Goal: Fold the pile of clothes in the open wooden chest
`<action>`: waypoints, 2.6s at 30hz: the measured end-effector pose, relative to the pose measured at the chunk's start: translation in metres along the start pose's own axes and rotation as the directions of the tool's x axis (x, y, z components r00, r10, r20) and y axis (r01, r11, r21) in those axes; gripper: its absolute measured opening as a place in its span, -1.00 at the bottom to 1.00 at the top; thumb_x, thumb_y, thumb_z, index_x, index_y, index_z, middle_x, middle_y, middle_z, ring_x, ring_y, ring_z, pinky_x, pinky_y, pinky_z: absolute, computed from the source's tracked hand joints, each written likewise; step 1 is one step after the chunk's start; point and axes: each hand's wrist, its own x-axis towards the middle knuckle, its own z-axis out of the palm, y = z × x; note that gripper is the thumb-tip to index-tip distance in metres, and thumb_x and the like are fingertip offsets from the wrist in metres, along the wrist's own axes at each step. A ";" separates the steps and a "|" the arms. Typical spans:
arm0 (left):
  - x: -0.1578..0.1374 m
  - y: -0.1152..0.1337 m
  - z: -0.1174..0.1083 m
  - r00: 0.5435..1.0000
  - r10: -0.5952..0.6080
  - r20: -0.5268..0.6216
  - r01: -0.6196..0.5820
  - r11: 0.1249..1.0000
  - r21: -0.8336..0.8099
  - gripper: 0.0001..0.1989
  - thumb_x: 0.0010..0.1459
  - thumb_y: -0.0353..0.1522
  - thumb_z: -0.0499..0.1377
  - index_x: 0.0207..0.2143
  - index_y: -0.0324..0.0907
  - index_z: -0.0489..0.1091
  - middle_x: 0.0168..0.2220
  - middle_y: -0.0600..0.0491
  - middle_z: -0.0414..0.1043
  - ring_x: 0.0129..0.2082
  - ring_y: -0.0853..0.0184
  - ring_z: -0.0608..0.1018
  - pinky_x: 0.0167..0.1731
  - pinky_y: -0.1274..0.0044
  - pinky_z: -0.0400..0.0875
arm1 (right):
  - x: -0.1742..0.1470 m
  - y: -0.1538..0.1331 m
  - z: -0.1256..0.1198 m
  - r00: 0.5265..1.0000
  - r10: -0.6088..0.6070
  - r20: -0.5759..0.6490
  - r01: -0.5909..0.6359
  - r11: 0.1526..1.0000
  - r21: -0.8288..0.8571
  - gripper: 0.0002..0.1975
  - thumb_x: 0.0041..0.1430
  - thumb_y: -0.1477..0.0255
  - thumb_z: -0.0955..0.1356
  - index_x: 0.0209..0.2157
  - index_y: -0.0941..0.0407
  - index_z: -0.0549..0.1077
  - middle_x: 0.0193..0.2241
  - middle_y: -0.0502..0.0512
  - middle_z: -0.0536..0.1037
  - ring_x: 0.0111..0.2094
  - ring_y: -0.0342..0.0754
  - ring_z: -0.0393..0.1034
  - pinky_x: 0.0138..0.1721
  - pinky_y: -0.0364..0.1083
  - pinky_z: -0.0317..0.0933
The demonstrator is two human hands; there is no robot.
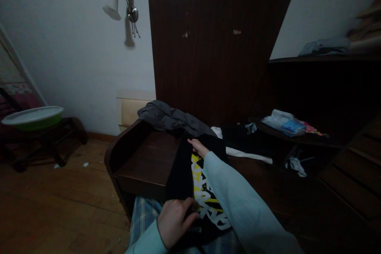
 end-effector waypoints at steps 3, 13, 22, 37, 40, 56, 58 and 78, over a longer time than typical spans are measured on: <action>0.011 -0.012 0.000 0.980 0.055 -0.193 -0.061 0.998 -0.025 -0.69 0.13 -0.20 -0.08 -0.13 -0.10 0.27 -0.17 -0.02 0.39 -0.16 0.26 0.41 -0.16 0.43 0.29 | 0.003 0.003 0.003 0.997 -0.003 -0.073 0.000 0.999 -0.041 -0.84 -0.06 0.46 0.34 -0.61 0.16 0.26 -0.72 -0.12 0.31 -0.69 -0.26 0.18 -0.68 -0.27 -0.03; 0.028 -0.034 0.018 0.966 0.156 -0.207 -0.126 0.981 0.148 -0.38 0.03 -0.03 -0.04 0.06 -0.19 0.12 0.08 -0.14 0.13 0.05 0.10 0.19 -0.02 0.25 0.13 | 0.002 0.001 0.008 0.986 -0.012 -0.168 -0.004 0.995 -0.095 -0.82 -0.21 0.52 0.39 -0.45 0.16 0.36 -0.57 -0.03 0.44 -0.54 -0.18 0.32 -0.53 -0.22 0.14; 0.034 -0.020 0.008 0.963 0.148 -0.224 -0.133 0.988 0.082 -0.58 0.08 -0.12 -0.03 -0.09 -0.17 0.25 -0.21 -0.04 0.28 -0.19 0.22 0.31 -0.19 0.37 0.22 | 0.011 -0.014 0.018 0.992 -0.071 -0.106 0.057 0.990 -0.132 -0.86 -0.06 0.44 0.29 -0.63 0.16 0.33 -0.68 -0.05 0.41 -0.55 -0.14 0.33 -0.44 -0.17 0.19; 0.095 -0.033 -0.021 0.993 0.115 -0.019 -0.111 0.983 0.145 -0.82 0.10 -0.34 -0.01 -0.34 -0.18 0.36 -0.30 -0.02 0.36 -0.24 0.29 0.41 -0.24 0.48 0.29 | -0.017 -0.056 -0.056 0.921 -0.370 -0.123 0.303 0.877 -0.373 -0.90 -0.09 0.55 0.30 -0.46 0.13 0.41 -0.51 -0.04 0.45 -0.41 -0.17 0.34 -0.28 -0.19 0.17; 0.111 -0.042 -0.023 0.974 0.223 -0.047 -0.214 0.964 0.155 -0.78 0.04 -0.32 0.07 -0.23 -0.18 0.33 -0.10 -0.06 0.30 -0.08 0.24 0.34 -0.10 0.43 0.23 | -0.043 -0.054 -0.100 0.894 -0.429 -0.130 0.305 0.795 -0.524 -0.89 -0.09 0.52 0.29 -0.43 0.16 0.41 -0.49 0.01 0.47 -0.45 -0.17 0.34 -0.39 -0.21 0.17; 0.137 -0.034 -0.029 0.974 0.208 0.088 -0.221 0.959 0.177 -0.47 0.05 -0.17 0.03 0.02 -0.29 0.19 0.09 -0.17 0.15 0.08 0.16 0.22 0.02 0.37 0.11 | -0.087 0.000 -0.127 0.957 -0.183 -0.226 -0.123 0.451 -0.884 -0.90 -0.10 0.43 0.31 -0.49 0.17 0.42 -0.49 0.08 0.49 -0.45 -0.10 0.36 -0.54 -0.22 0.02; 0.138 -0.027 -0.025 0.941 0.327 0.083 -0.336 0.932 0.134 -0.50 0.05 -0.21 0.05 0.04 -0.19 0.17 0.11 -0.07 0.13 0.09 0.20 0.19 0.03 0.37 0.10 | -0.086 -0.008 -0.122 0.947 -0.233 -0.220 -0.097 0.445 -0.890 -0.85 -0.05 0.45 0.27 -0.40 0.18 0.41 -0.40 0.12 0.50 -0.39 -0.08 0.38 -0.50 -0.22 0.06; 0.210 -0.045 0.008 0.986 -0.160 0.048 0.140 0.641 -0.754 -0.47 -0.12 -0.35 0.22 -0.05 -0.32 0.23 -0.28 -0.06 0.43 -0.27 0.28 0.47 -0.27 0.49 0.34 | -0.124 0.000 -0.058 0.910 -0.298 0.288 0.386 0.355 -0.852 -0.69 -0.03 0.39 0.32 -0.22 0.17 0.26 -0.24 0.13 0.38 -0.25 -0.08 0.31 -0.24 -0.13 0.16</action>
